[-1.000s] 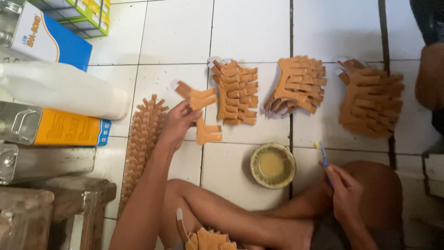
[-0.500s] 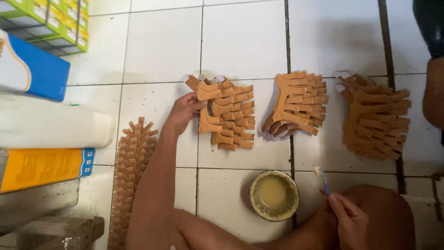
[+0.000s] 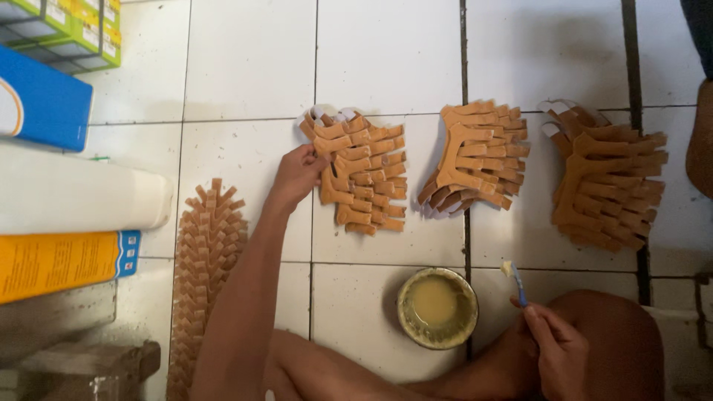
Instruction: The person sits on the floor and applies glue with a toothbrush to cut leather shoe components, dipping the brush into a bowl of glue. They coat edges of each piece, place finished pieces onto stacks on the floor, and pick up the next component to repeat the process.
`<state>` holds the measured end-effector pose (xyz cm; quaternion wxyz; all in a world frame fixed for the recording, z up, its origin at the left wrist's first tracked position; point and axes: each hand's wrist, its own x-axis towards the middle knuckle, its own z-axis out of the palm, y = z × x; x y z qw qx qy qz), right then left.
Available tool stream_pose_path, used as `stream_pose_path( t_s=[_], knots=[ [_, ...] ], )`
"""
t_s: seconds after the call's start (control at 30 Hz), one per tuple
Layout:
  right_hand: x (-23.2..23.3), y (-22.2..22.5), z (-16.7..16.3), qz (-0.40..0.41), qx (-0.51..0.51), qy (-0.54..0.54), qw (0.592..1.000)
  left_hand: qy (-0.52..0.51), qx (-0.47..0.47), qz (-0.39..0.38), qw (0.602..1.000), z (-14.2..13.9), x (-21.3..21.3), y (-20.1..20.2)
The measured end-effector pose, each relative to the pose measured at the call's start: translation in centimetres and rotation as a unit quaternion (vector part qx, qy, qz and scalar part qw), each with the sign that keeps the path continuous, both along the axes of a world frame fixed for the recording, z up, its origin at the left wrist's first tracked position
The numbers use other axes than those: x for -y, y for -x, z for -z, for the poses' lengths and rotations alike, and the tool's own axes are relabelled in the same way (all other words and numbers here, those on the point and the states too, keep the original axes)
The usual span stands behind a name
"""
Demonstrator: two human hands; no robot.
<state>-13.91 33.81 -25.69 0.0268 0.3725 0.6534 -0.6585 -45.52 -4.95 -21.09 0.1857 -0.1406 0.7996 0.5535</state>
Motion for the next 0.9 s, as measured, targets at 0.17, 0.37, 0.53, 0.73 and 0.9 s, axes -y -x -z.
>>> stream_pose_path(
  t_s=[0.17, 0.37, 0.53, 0.73, 0.9],
  knots=[
    [0.1, 0.2, -0.4, -0.016, -0.008, -0.019, 1.0, 0.062, -0.027, 0.024, 0.997, 0.1, -0.6, -0.8],
    [0.3, 0.6, -1.5, -0.019, -0.025, 0.017, 0.999, 0.132, -0.063, 0.017, 0.989, -1.4, 0.8, -3.5],
    [0.7, 0.6, -2.5, -0.024, -0.051, 0.001, 0.998, 0.145, -0.112, 0.078, 0.98, -5.1, 4.1, -12.2],
    [1.2, 0.5, -3.2, -0.017, -0.122, 0.017, 0.992, 0.138, -0.075, 0.023, 0.987, -13.9, 7.0, -28.5],
    [2.0, -0.4, -3.8, -0.057, -0.142, 0.002, 0.988, 0.172, -0.03, -0.06, 0.983, -18.3, 7.5, -39.9]
  ],
)
